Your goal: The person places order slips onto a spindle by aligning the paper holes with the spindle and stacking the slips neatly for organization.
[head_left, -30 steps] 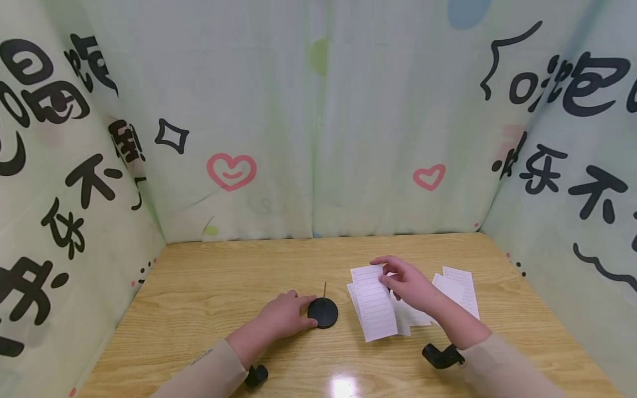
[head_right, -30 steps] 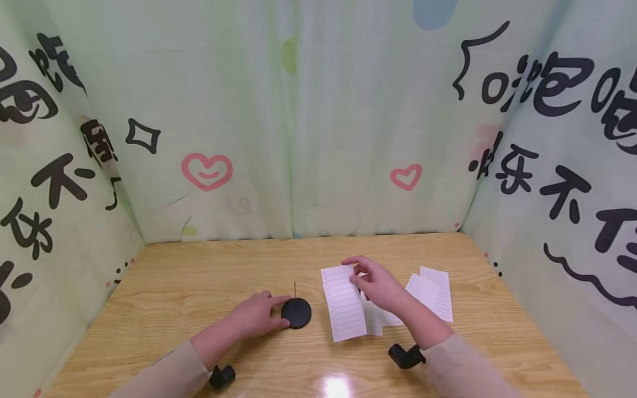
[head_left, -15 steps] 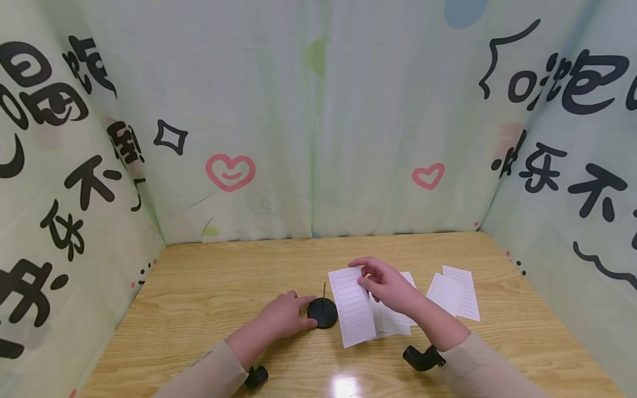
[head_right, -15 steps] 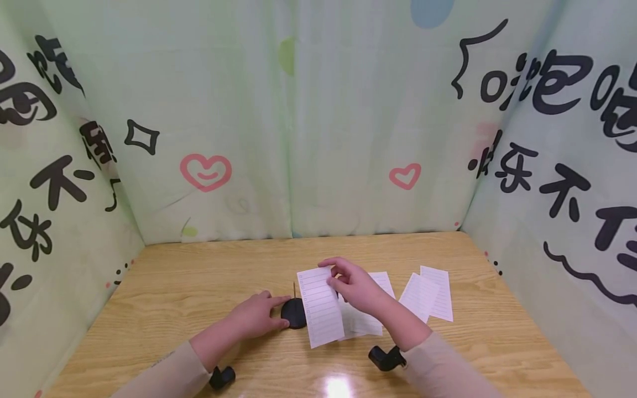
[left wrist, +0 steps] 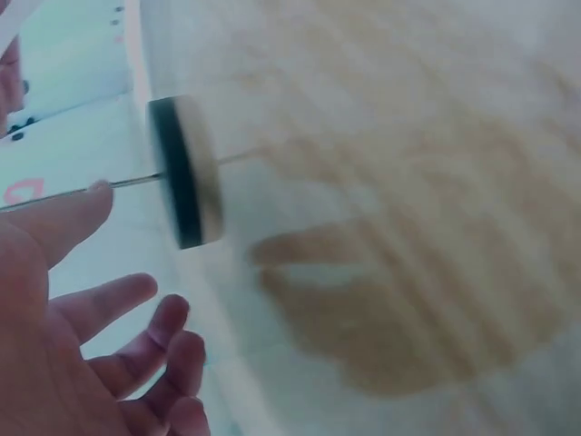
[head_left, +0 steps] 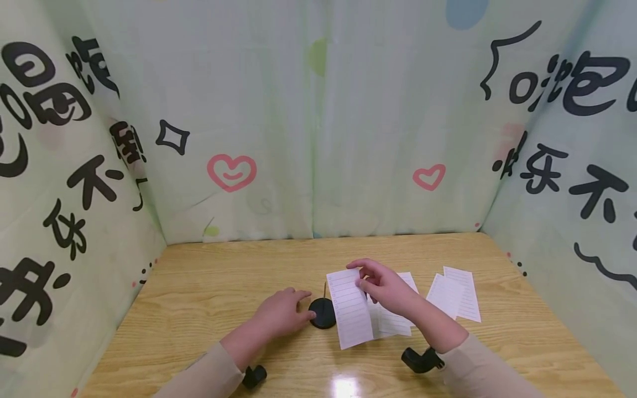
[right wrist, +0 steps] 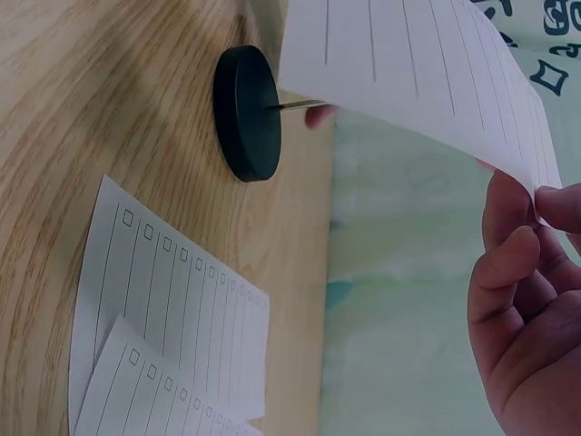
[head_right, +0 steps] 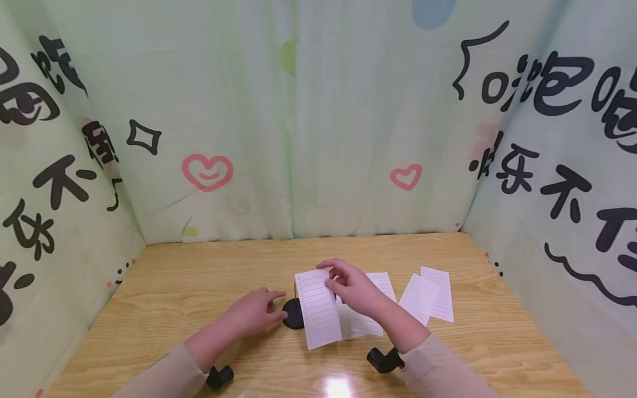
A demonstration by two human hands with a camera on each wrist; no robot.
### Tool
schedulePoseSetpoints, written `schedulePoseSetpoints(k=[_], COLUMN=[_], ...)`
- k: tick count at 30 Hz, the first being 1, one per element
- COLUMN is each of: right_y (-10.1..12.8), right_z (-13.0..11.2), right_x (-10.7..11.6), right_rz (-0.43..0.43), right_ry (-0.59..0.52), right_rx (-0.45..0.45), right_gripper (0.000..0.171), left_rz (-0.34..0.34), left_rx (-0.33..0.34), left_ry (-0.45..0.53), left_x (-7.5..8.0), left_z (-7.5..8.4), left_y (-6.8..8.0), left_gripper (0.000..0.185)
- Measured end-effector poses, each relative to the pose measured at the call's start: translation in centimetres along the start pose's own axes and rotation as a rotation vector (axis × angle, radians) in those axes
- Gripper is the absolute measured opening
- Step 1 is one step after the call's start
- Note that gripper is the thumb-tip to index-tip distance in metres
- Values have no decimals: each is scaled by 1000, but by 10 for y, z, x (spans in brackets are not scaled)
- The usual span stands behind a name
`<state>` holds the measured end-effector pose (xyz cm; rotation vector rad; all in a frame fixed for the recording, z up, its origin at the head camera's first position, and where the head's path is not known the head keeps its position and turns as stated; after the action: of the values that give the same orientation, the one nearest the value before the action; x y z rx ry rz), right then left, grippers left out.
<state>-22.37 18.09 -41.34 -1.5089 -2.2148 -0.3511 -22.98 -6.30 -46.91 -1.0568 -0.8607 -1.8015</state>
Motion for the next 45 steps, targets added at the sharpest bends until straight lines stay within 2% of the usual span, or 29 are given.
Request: schedulePoseSetpoints(k=[5,13,21,27,33,45], right_y=[0,-2,-3,-4,-4,-4], right_z=[-1,1,2,3,3,3], right_x=[-2,-6,-9,-10,-12,-14], right_rz=[4,15,32,46,47,43], right_ry=[-4,-9,-18,-31,-29,-25], right_rx=[10,4,0,1,-5,-13], right_gripper=[32,32,33,34,34,33], left_rz=[72,166,214,245,268,246], left_rx=[-15,-21,-30,-44,-23,-13], left_ry=[87,317,490,554,580,601], left_x=[14,42,47,43,41,39], left_z=[2,13,29,36,39,40], left_y=[0,8,7,2,-2,-3], left_gripper=[49,42,29,28,23,17])
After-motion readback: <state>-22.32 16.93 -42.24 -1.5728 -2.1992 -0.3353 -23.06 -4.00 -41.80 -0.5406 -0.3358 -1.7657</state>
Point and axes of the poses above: each hand's wrist, its own y-axis away from the middle knuckle, its own x-axis out of the back of the hand, z = x × y, the point moved 3 cm from there along -y, towards the middle knuckle, and after that the axes turned 1 degree about -x, right-handed, at the moved point
